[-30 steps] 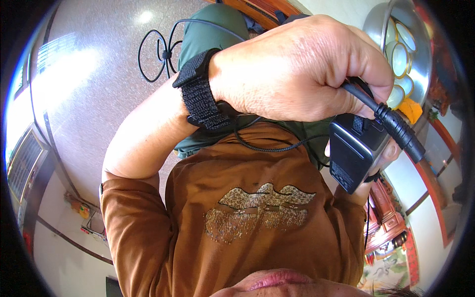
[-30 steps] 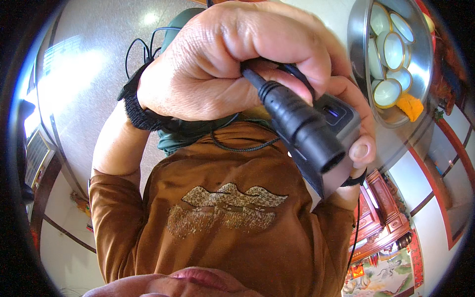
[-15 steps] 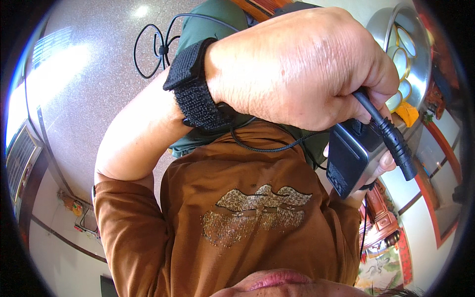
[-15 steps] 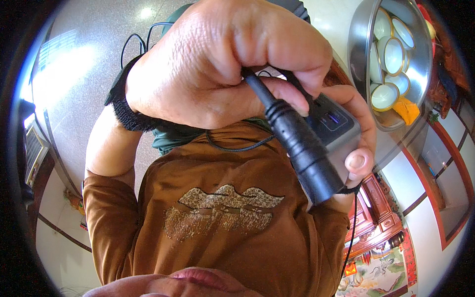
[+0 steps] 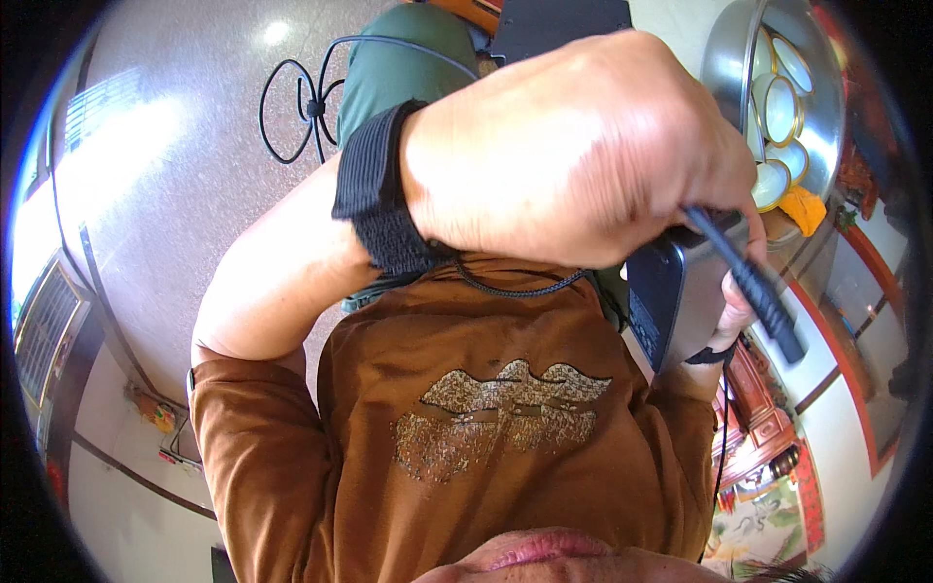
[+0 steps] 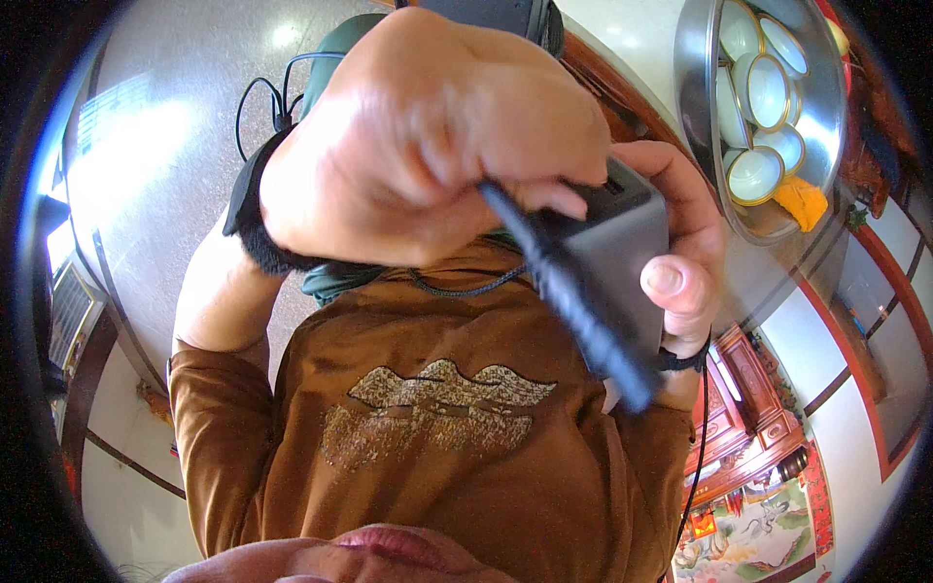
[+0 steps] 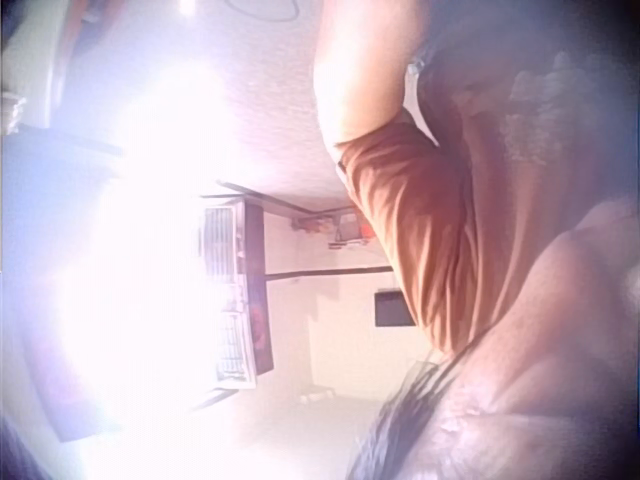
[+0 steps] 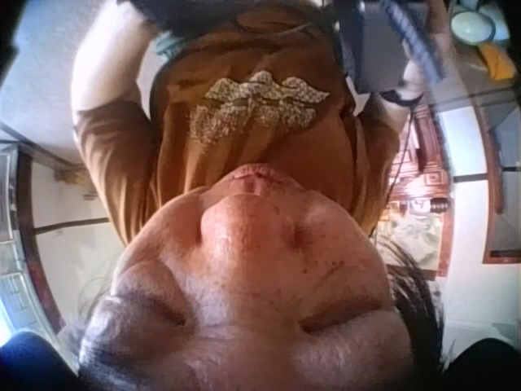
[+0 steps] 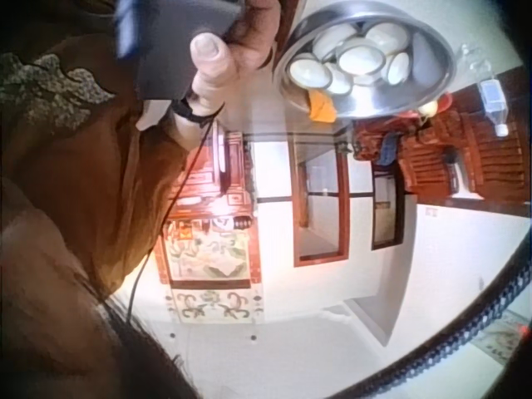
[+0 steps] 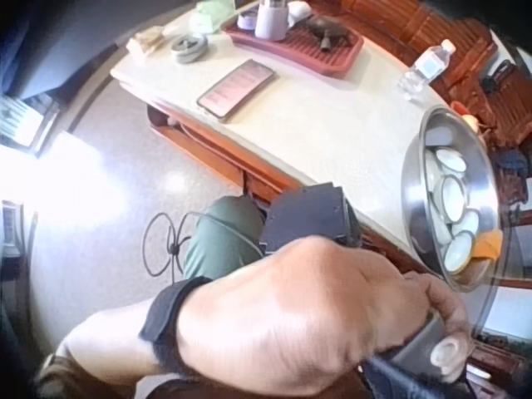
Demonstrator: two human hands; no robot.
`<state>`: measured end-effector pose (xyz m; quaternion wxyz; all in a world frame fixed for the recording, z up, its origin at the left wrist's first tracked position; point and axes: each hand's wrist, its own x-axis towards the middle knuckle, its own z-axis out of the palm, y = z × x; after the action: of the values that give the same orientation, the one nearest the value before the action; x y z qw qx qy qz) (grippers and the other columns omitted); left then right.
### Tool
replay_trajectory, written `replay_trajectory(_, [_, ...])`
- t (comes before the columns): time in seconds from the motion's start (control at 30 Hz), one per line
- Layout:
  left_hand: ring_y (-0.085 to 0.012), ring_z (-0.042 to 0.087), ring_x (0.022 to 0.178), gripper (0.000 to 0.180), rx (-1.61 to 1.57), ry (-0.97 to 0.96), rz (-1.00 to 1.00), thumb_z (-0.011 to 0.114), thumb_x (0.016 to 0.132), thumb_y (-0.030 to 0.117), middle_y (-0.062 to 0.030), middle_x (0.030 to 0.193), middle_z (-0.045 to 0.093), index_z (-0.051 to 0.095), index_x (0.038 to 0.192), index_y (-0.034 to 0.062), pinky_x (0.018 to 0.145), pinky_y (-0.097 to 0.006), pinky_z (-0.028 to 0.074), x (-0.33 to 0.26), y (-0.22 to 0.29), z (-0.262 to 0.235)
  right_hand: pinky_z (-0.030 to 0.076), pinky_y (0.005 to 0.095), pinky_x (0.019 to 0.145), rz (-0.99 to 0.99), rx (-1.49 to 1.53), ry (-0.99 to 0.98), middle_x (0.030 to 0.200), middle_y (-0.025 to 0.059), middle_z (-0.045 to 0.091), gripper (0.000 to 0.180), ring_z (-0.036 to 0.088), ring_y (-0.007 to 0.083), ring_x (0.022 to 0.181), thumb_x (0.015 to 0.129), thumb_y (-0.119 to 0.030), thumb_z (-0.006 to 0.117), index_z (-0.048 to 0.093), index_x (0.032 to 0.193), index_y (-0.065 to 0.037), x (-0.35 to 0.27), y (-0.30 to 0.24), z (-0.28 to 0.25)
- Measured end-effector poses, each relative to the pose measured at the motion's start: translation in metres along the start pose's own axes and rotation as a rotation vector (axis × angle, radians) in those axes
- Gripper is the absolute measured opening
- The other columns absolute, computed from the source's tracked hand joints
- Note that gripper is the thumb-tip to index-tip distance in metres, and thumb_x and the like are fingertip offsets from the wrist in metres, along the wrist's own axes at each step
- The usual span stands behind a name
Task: The person unpacks a black mesh bag, removes a power adapter and a multi-port hub, then connects the adapter to the hub and plugs multiple cables into the hub. The person handles the adapter, hub, and cables by hand and places the assembled unit on the table.
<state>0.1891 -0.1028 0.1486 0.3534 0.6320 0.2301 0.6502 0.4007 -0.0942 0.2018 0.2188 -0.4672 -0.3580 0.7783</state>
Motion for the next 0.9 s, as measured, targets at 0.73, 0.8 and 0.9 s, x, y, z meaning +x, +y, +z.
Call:
replay_trajectory(0.73, [-0.0332, 0.062, 0.075, 0.008, -0.067, -0.041, -0.098, 0.061, 0.087, 0.001, -0.0167, 0.081, 0.062, 0.063, 0.089, -0.0061, 0.069, -0.036, 0.050, -0.005, -0.001, -0.009, 0.050, 0.0378, 0.095, -0.075, -0.323, -0.114, 0.126, 0.0201, 0.057, 0.112, 0.061, 0.0250, 0.109, 0.074, -0.082, 0.053, 0.037, 0.140, 0.007, 0.006, 0.005, -0.016])
replay_trajectory(0.8, [-0.0337, 0.062, 0.074, 0.008, -0.059, -0.037, -0.103, 0.062, 0.087, 0.003, -0.0163, 0.081, 0.062, 0.063, 0.088, -0.0057, 0.068, -0.037, 0.050, -0.005, -0.001, -0.008, 0.054, 0.0370, 0.091, -0.095, -0.417, -0.046, 0.124, 0.0217, 0.058, 0.112, 0.063, 0.0256, 0.107, 0.074, -0.082, 0.054, 0.037, 0.139, 0.008, -0.001, 0.003, -0.015])
replay_trajectory(0.9, [-0.0335, 0.061, 0.074, 0.010, -0.027, -0.037, -0.142, 0.064, 0.089, 0.005, -0.0153, 0.081, 0.062, 0.062, 0.088, -0.0048, 0.068, -0.037, 0.050, -0.007, -0.001, -0.006, 0.056, 0.0363, 0.087, -0.131, -0.387, 0.005, 0.119, 0.0233, 0.060, 0.108, 0.065, 0.0261, 0.103, 0.073, -0.077, 0.062, 0.040, 0.134, 0.009, 0.000, 0.003, -0.014])
